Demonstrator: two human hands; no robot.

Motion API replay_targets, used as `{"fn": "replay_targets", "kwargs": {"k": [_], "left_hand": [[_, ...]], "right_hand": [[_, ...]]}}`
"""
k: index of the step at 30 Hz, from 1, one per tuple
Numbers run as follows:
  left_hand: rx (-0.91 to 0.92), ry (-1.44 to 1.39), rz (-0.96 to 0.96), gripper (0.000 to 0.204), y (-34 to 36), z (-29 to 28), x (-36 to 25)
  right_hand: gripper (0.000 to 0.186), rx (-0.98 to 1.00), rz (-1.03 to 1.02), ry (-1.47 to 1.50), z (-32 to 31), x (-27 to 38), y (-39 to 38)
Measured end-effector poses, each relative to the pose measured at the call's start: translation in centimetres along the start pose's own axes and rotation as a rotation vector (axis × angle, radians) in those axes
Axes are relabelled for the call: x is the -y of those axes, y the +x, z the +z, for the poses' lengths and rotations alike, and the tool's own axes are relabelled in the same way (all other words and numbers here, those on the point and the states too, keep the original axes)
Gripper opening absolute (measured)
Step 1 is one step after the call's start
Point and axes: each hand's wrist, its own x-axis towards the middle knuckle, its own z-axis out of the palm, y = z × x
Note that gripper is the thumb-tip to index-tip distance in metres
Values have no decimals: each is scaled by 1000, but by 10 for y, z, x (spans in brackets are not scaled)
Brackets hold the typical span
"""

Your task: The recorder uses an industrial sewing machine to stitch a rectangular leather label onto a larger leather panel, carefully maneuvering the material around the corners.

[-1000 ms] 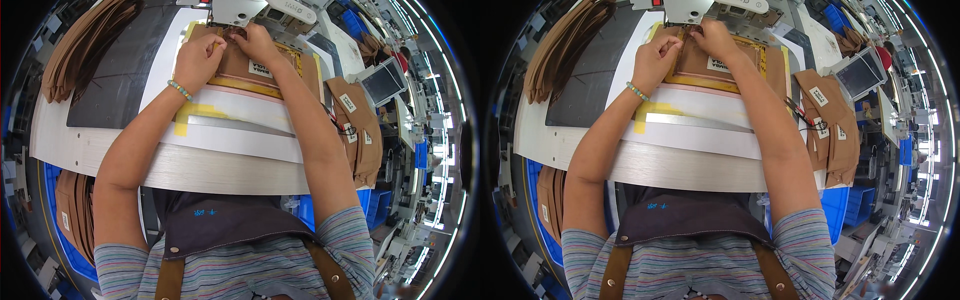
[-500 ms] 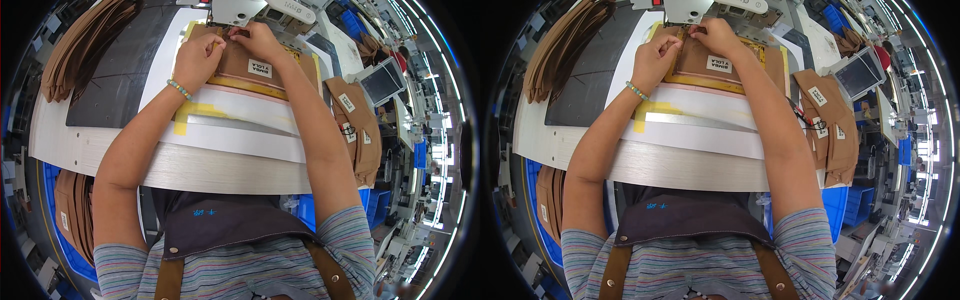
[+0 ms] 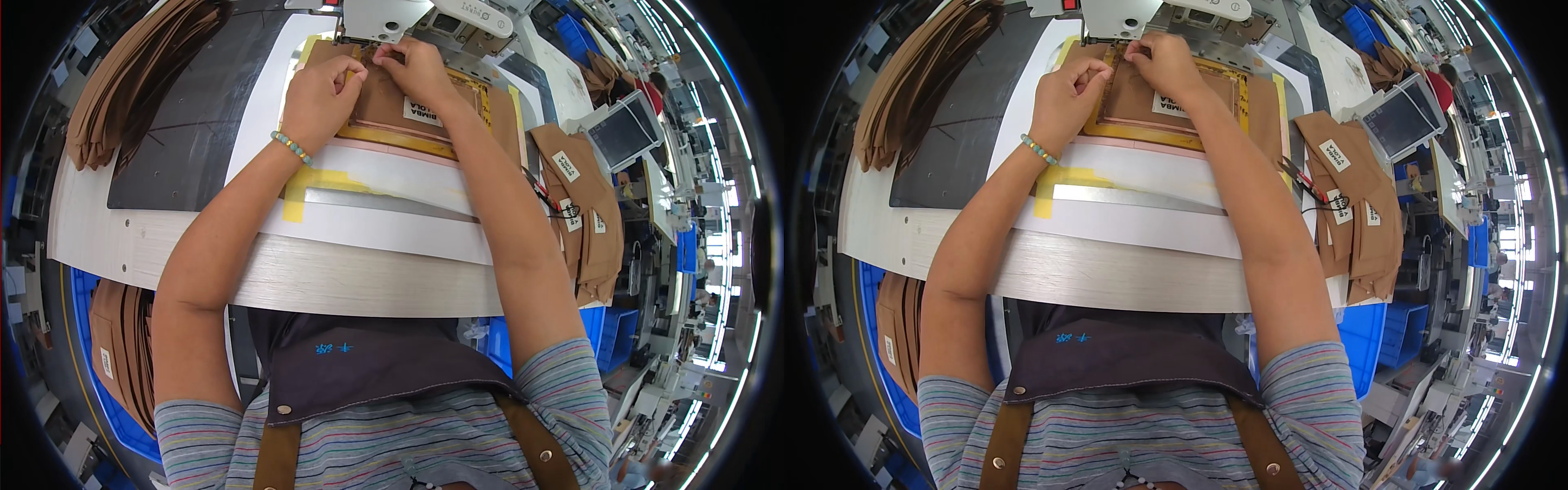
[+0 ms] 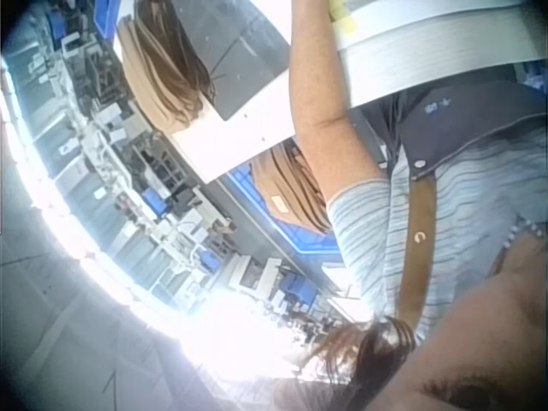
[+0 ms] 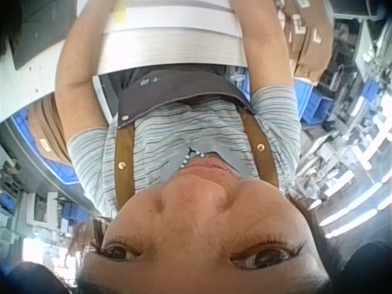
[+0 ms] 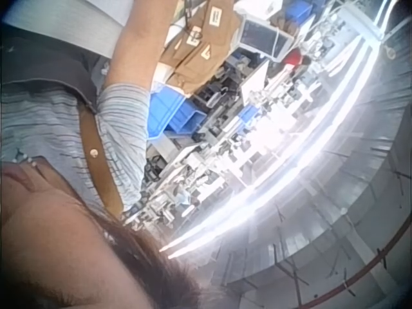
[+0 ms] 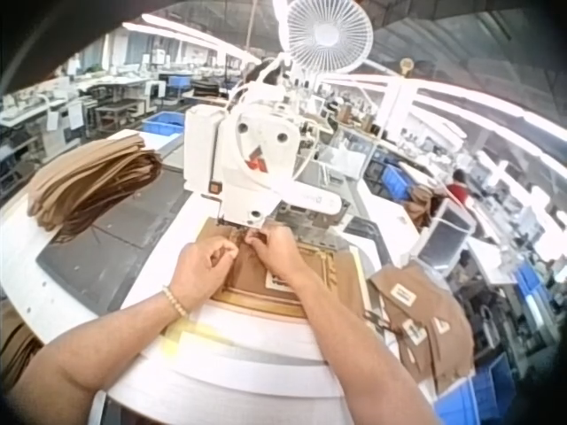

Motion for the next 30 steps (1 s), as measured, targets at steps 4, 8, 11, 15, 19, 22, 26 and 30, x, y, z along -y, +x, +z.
{"fn": "replay_targets", "kwargs": {"k": [4,8,11,15,19,22,26,30], "left_hand": [[11,-7,8,18,0,1,-2],[9,3,-4,18,-2,-2,1],[32,-9,14,18,2,4,-7],[-4,2,7,13,0,-2,1],[49,-17,13,14,5,5,-7],[-13,20,-2,15,2,-1,2],[-16,-12,13,15,2,3,9],[10,-98,-20,16,3,11,4]], "right_hand": [[16,-178,24,-53,0,-7,1],[18,-180,206,58,9,-1,1],[23,-108,287,467,10,-22,3],[28,-115,246,656,11,4,4],[29,-201,218,631,10,-1,5],[32,-280,135,166,14,16,8],[21,-328,80,212,18,15,3],[17,-280,160,228,12,2,-12]]}}
